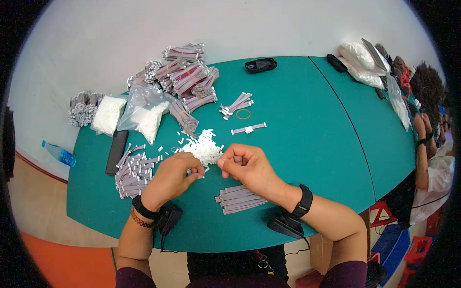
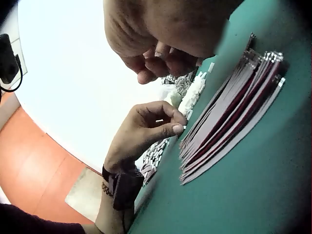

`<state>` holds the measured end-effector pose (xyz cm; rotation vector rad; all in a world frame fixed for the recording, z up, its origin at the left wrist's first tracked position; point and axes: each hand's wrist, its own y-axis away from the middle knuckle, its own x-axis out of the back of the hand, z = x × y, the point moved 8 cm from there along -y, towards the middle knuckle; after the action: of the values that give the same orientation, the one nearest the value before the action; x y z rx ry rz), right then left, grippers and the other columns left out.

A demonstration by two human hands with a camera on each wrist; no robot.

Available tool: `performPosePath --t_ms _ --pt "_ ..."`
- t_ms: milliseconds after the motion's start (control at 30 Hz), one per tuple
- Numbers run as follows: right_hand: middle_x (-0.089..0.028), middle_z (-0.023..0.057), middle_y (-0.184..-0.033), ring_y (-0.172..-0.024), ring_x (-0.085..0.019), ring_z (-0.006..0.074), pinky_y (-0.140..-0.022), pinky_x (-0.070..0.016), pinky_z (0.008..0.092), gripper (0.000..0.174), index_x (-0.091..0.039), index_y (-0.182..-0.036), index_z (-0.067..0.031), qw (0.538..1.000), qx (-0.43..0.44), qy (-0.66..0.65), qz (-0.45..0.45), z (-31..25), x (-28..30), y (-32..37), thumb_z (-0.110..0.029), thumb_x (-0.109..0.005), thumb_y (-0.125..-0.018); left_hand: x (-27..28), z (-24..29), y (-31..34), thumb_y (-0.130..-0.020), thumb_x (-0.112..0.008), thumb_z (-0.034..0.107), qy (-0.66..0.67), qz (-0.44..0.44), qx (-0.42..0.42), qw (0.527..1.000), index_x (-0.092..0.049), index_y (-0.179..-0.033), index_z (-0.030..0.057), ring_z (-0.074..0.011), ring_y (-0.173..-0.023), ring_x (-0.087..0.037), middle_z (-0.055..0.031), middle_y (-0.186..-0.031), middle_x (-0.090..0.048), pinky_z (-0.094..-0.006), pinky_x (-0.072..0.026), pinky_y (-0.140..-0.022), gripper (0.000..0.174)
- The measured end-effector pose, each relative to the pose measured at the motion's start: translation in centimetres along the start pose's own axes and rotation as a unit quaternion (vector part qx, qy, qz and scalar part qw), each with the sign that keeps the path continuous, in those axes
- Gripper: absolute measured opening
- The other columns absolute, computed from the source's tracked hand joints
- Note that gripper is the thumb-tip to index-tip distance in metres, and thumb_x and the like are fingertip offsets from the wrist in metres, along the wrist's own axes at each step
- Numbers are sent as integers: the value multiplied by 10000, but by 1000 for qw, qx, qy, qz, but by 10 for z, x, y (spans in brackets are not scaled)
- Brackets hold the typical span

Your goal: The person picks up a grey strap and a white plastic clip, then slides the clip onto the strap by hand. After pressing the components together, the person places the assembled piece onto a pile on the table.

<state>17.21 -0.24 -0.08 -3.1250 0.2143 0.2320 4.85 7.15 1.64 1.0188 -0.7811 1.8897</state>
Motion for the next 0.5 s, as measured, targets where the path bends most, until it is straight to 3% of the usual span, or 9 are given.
performPosePath --t_ms 67,167,267,367,500 --pt "-579 -27 -642 -514 -401 -9 -446 -274 173 111 -578 -797 -55 1000 0 5 1 -1 0 0 -135 -594 -871 1 4 1 -704 -665 48 -18 21 -35 999 -622 -810 62 -247 -697 -568 -84 -732 -586 -336 -446 -639 115" --pt "-584 -28 -653 -532 -423 -2 -459 -302 169 110 -583 -805 -54 1000 -2 2 0 -1 1 0 -141 -598 -871 4 6 -3 -755 -654 43 101 6 5 995 -609 -839 37 -173 -702 -591 -56 -751 -607 -291 -454 -619 95" --pt "-595 -22 -683 -572 -465 14 -496 -356 168 108 -594 -830 -49 1000 13 -13 -6 -6 -2 1 -146 -596 -876 -8 -2 -3 -812 -629 38 390 -31 103 914 -598 -867 6 -104 -745 -599 -35 -805 -627 -235 -470 -641 71" --pt "-611 -6 -729 -618 -506 32 -545 -406 174 111 -606 -863 -42 999 41 -27 -19 -11 -7 4 -151 -592 -882 -13 8 -3 -837 -612 31 516 -38 84 852 -583 -897 -20 -88 -784 -600 -46 -852 -633 -218 -486 -692 84" --pt "-627 13 -778 -643 -527 45 -584 -436 184 126 -613 -890 -31 998 47 -35 -34 -9 -6 4 -155 -594 -882 -13 13 -2 -823 -627 23 533 -24 85 841 -585 -904 -19 -95 -774 -603 -51 -835 -631 -212 -488 -700 101"
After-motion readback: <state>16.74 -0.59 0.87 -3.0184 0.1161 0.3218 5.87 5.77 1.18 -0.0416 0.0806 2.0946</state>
